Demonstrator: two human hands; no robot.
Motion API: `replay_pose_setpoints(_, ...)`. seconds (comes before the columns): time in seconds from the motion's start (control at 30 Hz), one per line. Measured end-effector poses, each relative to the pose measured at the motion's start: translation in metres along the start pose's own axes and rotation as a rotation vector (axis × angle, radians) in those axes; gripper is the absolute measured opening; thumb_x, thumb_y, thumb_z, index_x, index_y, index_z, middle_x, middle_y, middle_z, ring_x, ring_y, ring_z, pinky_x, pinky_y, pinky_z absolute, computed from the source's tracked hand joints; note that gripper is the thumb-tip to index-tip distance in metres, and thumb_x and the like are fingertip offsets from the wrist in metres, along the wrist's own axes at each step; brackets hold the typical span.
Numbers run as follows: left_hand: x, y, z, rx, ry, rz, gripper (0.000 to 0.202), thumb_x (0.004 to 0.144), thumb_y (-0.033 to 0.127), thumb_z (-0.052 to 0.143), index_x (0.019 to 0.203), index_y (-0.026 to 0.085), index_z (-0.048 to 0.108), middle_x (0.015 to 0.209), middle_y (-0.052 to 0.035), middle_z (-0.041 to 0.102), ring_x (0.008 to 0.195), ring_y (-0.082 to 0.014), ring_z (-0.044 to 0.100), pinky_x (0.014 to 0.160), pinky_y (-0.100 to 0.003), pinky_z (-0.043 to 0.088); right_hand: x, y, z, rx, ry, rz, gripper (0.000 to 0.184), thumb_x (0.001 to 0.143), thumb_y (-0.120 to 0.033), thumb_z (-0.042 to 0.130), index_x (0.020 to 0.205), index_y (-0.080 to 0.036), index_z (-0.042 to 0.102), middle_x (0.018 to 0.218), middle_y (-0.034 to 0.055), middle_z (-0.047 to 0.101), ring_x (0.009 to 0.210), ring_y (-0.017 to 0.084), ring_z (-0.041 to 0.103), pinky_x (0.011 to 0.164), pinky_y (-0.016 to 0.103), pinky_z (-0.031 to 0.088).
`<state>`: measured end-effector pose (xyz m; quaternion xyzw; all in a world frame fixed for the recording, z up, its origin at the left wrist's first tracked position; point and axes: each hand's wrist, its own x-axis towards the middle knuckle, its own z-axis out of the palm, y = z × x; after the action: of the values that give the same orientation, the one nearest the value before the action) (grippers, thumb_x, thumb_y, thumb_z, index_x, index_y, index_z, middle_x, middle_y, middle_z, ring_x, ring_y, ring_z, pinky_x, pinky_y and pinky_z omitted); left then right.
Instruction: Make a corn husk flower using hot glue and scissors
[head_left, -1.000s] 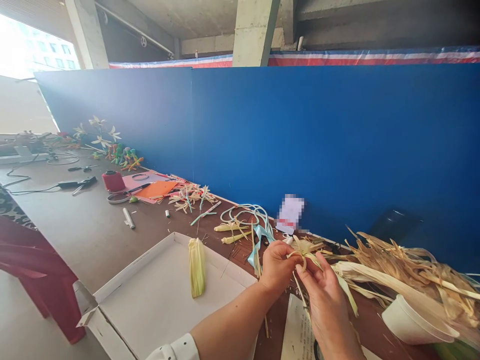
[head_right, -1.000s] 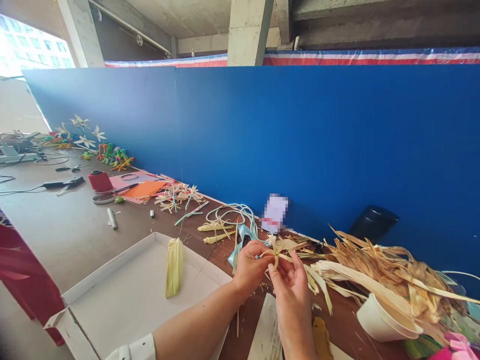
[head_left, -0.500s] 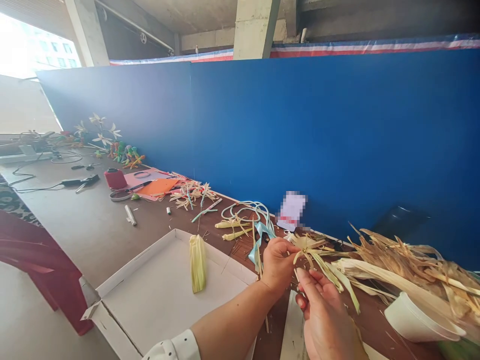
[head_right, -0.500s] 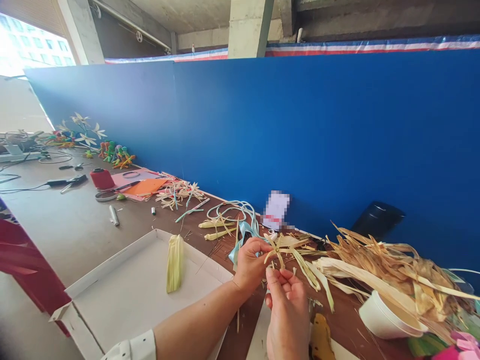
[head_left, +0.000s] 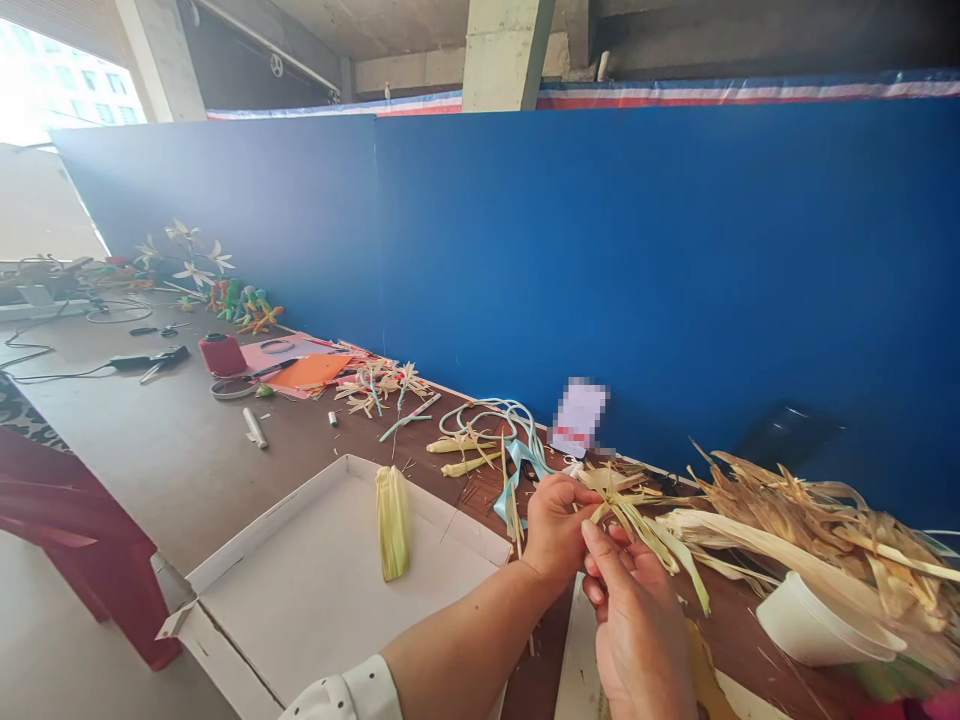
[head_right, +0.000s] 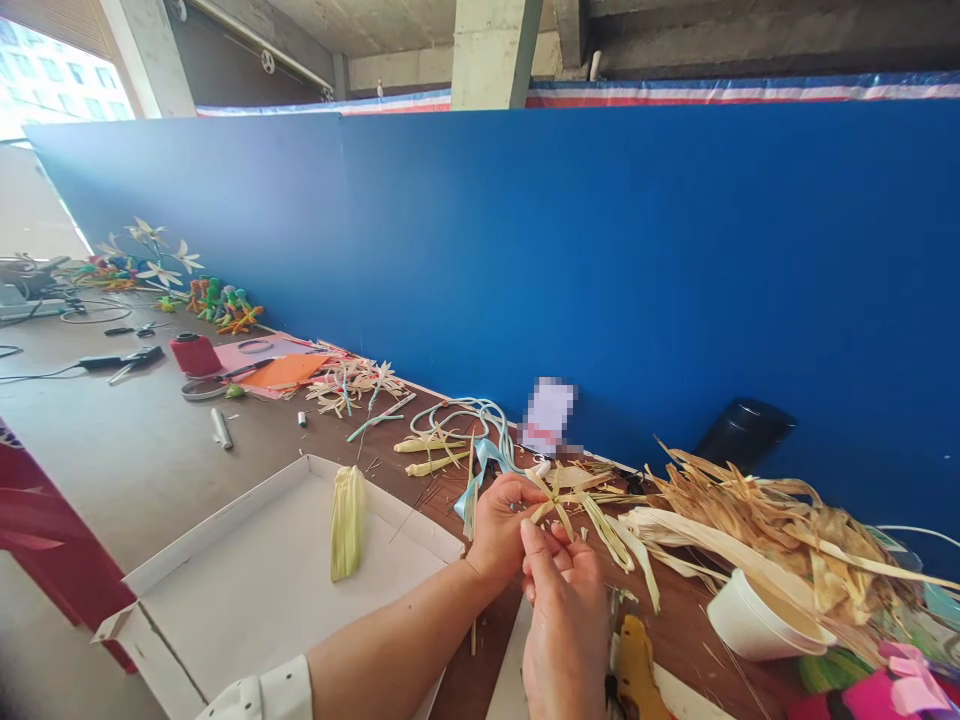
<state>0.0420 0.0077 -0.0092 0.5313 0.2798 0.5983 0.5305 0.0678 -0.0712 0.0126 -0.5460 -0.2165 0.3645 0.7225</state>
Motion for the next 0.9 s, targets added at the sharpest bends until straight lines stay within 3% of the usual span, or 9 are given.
replay_pose_setpoints(0.2,0.001,0.000,0.000,-0.057,-0.007,-0.026,0.005,0.064,0.012,0.069,0.064,0.017,0.068,0.075,-0.0026,0.059,0.076,-0.0141,0.056,0.075,-0.026,0.046,0.001,0.001,-0.002,0.067,-0.013,0.054,0.036,0.064,-0.037,0.077,0.086,-0.020,0.054,0.067,-0.0061,0.048,0.054,0.005,0.039,0.044,0.014,0.033)
replay_pose_setpoints(0.57,0.000,0.000,-0.002,-0.011,-0.021,0.029,0.007,0.064,0.012,0.068,0.067,0.018,0.068,0.076,-0.0024,0.061,0.077,-0.0144,0.057,0.075,-0.026,0.046,-0.003,-0.015,0.000,0.153,-0.042,0.151,0.034,0.065,-0.039,0.076,0.093,-0.022,0.066,0.082,-0.0011,0.061,0.056,0.005,0.044,0.042,0.014,0.036)
replay_pose_setpoints(0.9,-0.002,0.001,-0.002,0.060,-0.049,0.094,0.017,0.063,0.003,0.064,0.068,0.019,0.069,0.075,-0.0014,0.061,0.079,-0.0144,0.056,0.077,-0.026,0.044,0.003,-0.018,-0.001,0.310,-0.034,0.264,0.030,0.060,-0.026,0.081,0.086,-0.020,0.067,0.078,-0.0008,0.063,0.050,0.002,0.041,0.038,0.011,0.031)
